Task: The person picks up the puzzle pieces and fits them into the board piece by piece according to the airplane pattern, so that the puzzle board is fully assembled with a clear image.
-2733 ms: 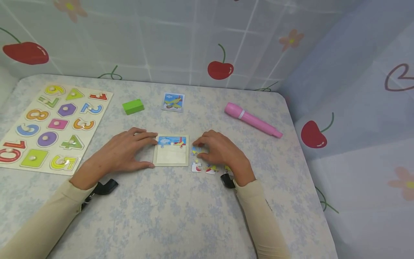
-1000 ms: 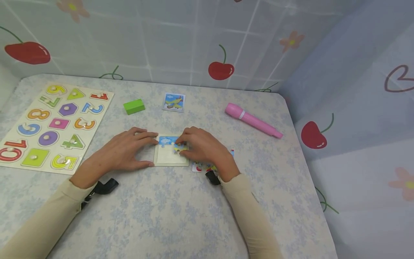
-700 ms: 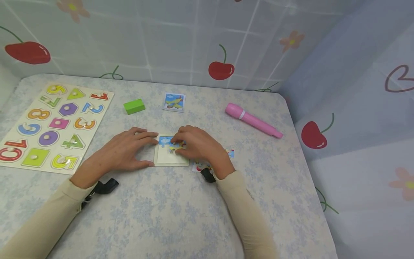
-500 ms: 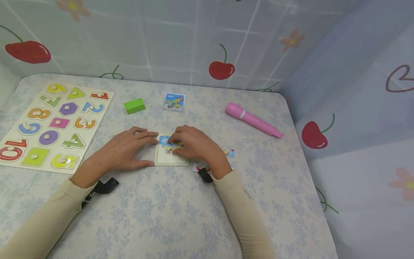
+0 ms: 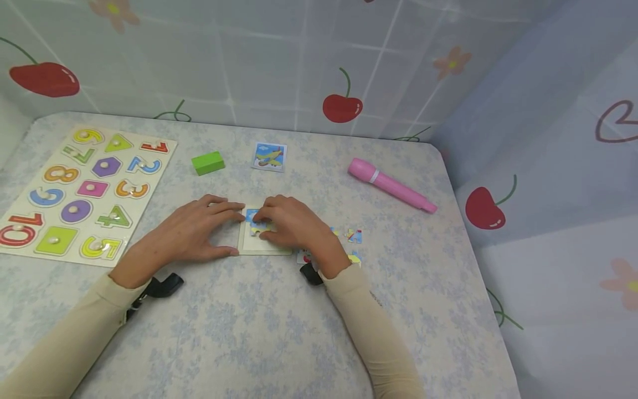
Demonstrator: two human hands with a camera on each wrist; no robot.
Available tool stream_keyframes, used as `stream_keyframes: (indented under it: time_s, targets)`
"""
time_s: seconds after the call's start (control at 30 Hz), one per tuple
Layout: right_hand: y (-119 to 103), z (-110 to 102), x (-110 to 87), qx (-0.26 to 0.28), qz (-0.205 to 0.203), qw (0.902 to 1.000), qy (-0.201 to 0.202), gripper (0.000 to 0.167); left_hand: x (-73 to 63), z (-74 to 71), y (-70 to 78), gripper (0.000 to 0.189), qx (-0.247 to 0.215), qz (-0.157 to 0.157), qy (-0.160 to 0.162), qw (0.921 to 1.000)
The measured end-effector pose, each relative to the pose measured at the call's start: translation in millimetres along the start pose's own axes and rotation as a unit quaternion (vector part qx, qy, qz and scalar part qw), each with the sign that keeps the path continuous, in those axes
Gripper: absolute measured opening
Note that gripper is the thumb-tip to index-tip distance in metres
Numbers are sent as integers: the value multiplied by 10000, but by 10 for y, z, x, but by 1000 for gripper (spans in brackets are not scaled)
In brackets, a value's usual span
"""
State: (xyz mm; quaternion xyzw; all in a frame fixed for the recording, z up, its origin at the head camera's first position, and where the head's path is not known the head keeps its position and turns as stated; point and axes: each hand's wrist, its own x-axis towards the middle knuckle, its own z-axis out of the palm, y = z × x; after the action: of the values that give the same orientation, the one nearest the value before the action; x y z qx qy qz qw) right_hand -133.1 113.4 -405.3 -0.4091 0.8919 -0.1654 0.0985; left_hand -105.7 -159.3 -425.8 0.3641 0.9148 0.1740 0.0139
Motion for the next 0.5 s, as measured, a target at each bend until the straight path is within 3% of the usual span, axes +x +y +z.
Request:
stream_keyframes:
  time_s: [0.5]
  targets:
    - [-54, 78, 56, -318, -292, 9990, 111, 29, 1, 5, -11, 71, -35, 26, 32, 10000]
